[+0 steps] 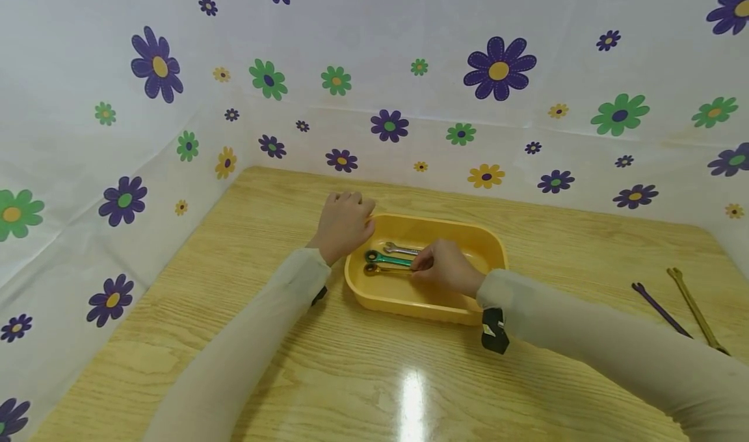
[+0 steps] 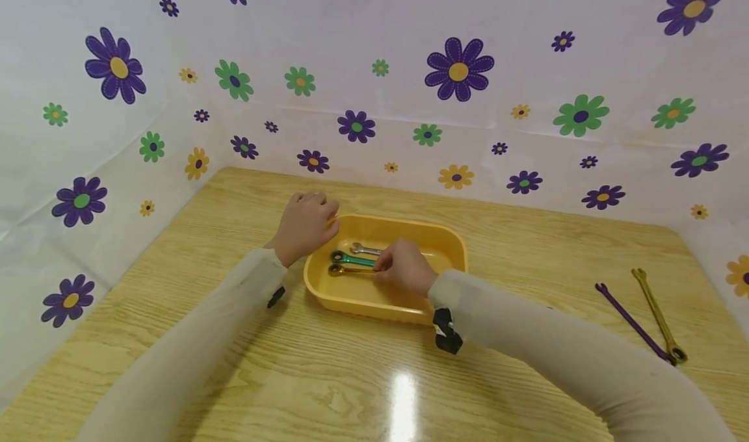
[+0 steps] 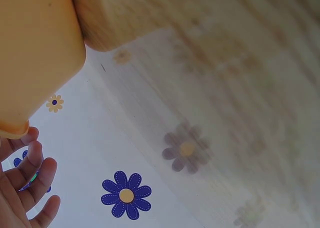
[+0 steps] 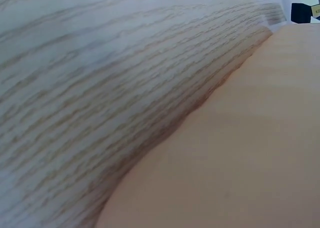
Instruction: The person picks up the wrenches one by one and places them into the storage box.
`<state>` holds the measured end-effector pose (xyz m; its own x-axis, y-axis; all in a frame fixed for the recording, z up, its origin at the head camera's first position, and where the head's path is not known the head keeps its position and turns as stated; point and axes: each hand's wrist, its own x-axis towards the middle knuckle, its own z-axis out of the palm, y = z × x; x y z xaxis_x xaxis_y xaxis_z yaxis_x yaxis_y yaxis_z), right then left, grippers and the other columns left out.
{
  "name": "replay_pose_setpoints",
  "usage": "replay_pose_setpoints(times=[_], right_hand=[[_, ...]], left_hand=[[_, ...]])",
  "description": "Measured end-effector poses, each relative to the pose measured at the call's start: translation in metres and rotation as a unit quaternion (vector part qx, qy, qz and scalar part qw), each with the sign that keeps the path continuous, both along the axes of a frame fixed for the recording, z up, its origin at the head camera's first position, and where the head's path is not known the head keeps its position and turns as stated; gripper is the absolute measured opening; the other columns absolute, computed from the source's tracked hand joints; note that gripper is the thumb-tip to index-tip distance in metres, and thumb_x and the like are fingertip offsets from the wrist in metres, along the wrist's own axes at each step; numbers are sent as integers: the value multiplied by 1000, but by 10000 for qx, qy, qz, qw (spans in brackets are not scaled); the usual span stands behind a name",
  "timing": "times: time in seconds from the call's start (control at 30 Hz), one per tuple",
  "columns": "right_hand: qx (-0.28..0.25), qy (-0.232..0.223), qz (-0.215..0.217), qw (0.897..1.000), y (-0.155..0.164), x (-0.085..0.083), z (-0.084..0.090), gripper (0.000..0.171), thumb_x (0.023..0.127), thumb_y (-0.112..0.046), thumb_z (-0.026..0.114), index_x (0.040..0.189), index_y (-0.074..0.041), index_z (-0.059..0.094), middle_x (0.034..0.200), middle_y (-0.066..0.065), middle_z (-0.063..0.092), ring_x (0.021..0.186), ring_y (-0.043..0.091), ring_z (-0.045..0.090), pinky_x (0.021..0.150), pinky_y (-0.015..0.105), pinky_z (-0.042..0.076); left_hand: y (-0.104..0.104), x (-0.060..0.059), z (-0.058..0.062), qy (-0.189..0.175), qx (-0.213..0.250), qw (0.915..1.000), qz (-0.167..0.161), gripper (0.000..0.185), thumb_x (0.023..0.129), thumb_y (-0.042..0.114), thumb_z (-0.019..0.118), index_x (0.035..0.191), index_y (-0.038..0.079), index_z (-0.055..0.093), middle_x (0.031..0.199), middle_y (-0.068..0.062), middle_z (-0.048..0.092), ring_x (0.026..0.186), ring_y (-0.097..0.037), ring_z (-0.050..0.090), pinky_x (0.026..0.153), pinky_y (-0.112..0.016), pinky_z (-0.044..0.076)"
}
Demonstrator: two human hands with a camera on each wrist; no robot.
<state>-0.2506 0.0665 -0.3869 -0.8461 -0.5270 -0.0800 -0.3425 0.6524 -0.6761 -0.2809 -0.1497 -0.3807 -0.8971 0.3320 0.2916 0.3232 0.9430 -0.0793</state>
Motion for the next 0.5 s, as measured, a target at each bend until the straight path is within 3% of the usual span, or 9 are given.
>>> replay_pose_setpoints(times=[0.5], right_hand=[[522, 377, 80, 9979, 0, 0, -1, 6, 78, -4, 72, 83, -3, 75, 87, 10, 73, 77, 18, 68, 71, 28, 55]], left_hand=[[0, -1, -1, -59, -34, 10000, 2, 28, 89, 28, 54, 109, 12, 64, 99, -9, 66, 99, -28, 61, 92, -45, 44]])
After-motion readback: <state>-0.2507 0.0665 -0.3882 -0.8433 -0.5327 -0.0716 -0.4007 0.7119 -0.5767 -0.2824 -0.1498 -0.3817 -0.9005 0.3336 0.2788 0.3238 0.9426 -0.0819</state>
